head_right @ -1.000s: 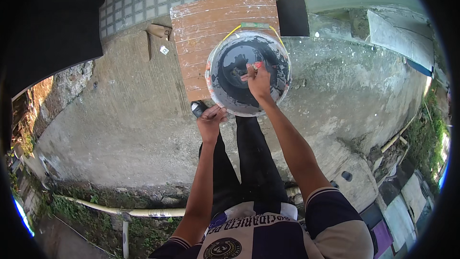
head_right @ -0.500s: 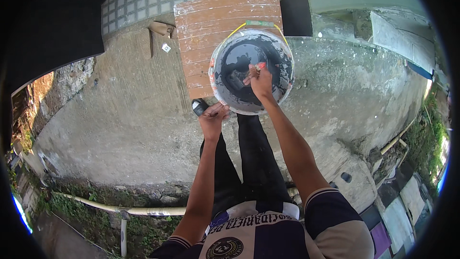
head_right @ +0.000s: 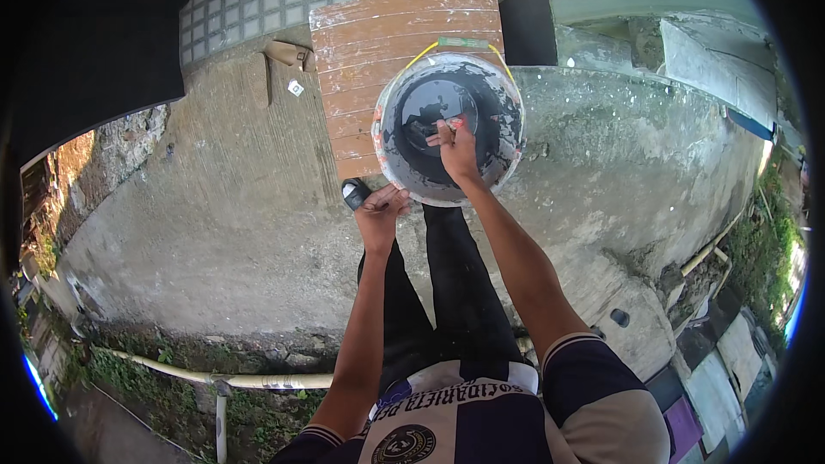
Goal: Apply a gray finishing material or stucco to a tiered concrete wall using a brush and a small trowel.
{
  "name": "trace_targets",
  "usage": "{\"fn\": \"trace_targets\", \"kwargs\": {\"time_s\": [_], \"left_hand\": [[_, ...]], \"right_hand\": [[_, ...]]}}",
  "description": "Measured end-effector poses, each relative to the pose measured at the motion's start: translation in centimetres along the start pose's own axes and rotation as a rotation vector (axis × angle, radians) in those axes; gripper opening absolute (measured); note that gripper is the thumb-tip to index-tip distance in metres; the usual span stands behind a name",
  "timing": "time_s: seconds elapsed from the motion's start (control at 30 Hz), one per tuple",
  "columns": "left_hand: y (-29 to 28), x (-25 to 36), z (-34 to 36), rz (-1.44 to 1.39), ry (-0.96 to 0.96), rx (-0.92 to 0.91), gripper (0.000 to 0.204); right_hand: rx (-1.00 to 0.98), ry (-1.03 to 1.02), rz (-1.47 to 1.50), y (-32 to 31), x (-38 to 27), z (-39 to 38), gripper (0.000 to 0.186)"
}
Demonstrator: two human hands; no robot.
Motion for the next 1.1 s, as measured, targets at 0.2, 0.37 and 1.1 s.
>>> {"fn": "trace_targets", "kwargs": {"time_s": [0.2, 0.37, 1.1], "left_hand": [[0.3, 0.2, 0.0, 0.005, 0.021, -0.002, 0.027], [-0.2, 0.1, 0.0, 0.009, 0.020, 0.012, 0.027], [-0.4, -0.3, 0.3, -0.001, 0.046, -0.023, 0.028]], "right_hand": [[0.039, 0.090, 0.015, -1.3, 1.3, -0.6, 0.026], [-0.036, 0.272, 0.057, -3.0, -0.1, 0.2, 0.023], [0.181, 0.410, 0.157, -3.9, -2.0, -0.5, 0.020]]}}
Point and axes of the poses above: each hand's wrist, its own z-axis towards the middle knuckle, its own y-axis out of the palm, x = y × z, the point moved 5 cm from there along z, towards the middle knuckle, and after that the axes turned 3 degrees about z, right-handed, at the moved point
